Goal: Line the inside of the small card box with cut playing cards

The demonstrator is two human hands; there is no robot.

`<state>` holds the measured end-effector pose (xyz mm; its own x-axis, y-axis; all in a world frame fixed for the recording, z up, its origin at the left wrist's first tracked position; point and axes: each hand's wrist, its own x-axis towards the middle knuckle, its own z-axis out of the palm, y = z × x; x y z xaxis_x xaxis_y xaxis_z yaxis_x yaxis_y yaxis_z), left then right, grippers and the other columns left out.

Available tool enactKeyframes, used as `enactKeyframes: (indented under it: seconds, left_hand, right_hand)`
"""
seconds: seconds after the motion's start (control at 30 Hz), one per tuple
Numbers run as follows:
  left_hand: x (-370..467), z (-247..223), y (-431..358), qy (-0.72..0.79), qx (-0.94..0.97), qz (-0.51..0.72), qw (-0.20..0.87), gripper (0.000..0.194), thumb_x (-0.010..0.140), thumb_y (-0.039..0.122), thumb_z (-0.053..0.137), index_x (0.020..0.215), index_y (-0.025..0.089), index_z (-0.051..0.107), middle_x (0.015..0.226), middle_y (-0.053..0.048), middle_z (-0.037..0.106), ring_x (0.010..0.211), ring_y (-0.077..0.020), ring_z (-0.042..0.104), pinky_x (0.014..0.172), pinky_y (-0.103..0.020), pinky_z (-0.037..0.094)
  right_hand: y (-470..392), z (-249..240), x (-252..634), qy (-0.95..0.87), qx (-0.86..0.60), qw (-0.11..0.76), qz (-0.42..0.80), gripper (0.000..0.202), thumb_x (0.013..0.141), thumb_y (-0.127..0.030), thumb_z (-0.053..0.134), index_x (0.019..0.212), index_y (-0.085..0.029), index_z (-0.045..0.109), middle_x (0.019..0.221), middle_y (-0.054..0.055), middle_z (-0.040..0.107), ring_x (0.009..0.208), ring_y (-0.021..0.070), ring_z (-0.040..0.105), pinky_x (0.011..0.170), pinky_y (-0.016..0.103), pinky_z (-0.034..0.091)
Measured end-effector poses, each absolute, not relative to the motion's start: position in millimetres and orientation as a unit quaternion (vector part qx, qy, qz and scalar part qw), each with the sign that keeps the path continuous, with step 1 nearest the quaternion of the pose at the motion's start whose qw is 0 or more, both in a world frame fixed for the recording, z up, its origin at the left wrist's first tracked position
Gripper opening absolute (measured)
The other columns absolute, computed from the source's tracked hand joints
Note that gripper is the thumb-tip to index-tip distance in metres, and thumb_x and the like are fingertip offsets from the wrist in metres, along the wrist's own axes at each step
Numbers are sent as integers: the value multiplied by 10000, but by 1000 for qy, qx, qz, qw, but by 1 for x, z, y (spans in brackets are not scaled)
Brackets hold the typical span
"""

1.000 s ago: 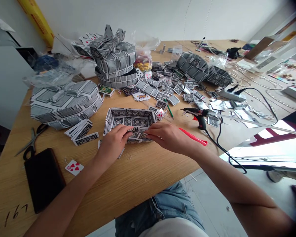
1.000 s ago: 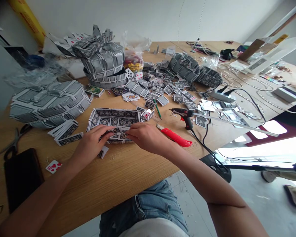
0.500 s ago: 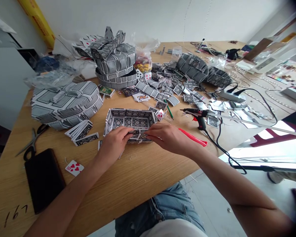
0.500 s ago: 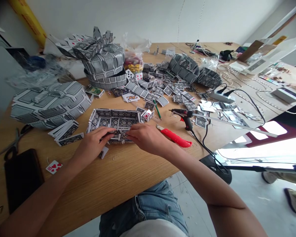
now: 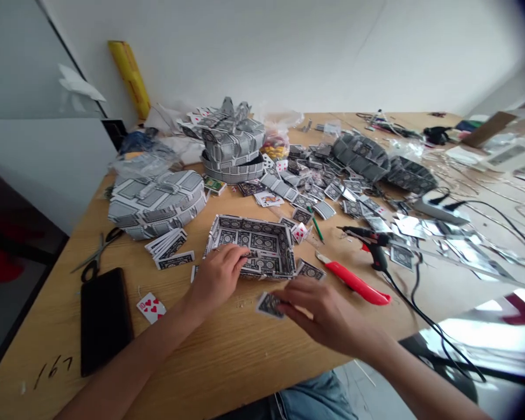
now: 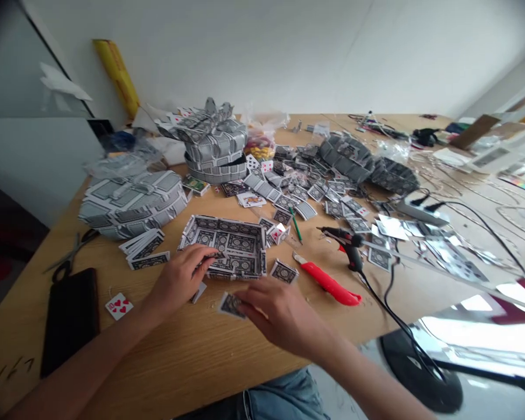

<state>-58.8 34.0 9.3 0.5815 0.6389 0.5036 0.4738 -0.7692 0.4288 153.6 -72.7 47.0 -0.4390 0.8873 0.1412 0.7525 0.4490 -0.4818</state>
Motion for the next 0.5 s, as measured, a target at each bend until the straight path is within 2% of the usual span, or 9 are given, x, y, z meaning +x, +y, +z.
enactKeyframes:
  seconds: [0.13,0.17,0.3,0.33,0.4,0.43,0.5]
  left_hand:
    - [-58,11,24,307,885,341,81,123,953,151,433,1002,166,545,889,-59,646,862,-195,608,789,-317,498]
    - [-57,12,21,303,888,336,78,125,953,151,423,990,163,542,879,-59,646,846,-194,603,778,-316,493]
    - [-58,27,21,329,886,316,83,139,955,199,418,987,154,547,903,-70,661,847,-196,610,767,-317,485]
    - [-63,35,24,353,878,312,87,144,953,245,449,1005,156,550,928,-71,669,863,-198,618,773,-319,483]
    - [-85,55,36,448,833,312,93,348,855,464,622,1032,171,559,964,-68,684,869,-215,631,765,-324,479]
    - [-102,65,43,519,796,295,97,436,783,522,687,1029,182,570,942,-58,689,833,-213,635,725,-308,470]
    - [-146,82,59,662,710,224,90,450,745,551,704,1024,212,606,869,-35,695,755,-207,624,643,-279,424]
  right_hand:
    - [-92,3,158,-792,-554,163,200,285,995,-291,415,1107,-225,669,776,23,672,651,146,670,578,242,516]
    - [-93,-7,162,-787,-560,174,192,294,999,-300,404,1116,-229,664,799,22,685,676,143,687,600,230,534]
    - [-95,-23,179,-789,-569,228,41,309,983,-365,440,1165,-222,646,1001,49,726,793,161,727,601,206,564]
    - [-95,-21,183,-788,-567,237,-3,313,978,-366,449,1173,-217,643,1025,54,727,806,170,728,600,211,568]
    - [-96,-14,192,-787,-560,251,-67,299,970,-350,463,1162,-215,648,1025,56,729,825,183,726,608,228,572]
    - [-98,-9,196,-787,-555,256,-86,287,966,-341,470,1147,-214,654,1011,57,729,834,190,723,628,242,576]
    - [-100,-1,203,-781,-553,270,-106,262,959,-324,482,1104,-208,666,990,61,725,843,201,715,700,277,582]
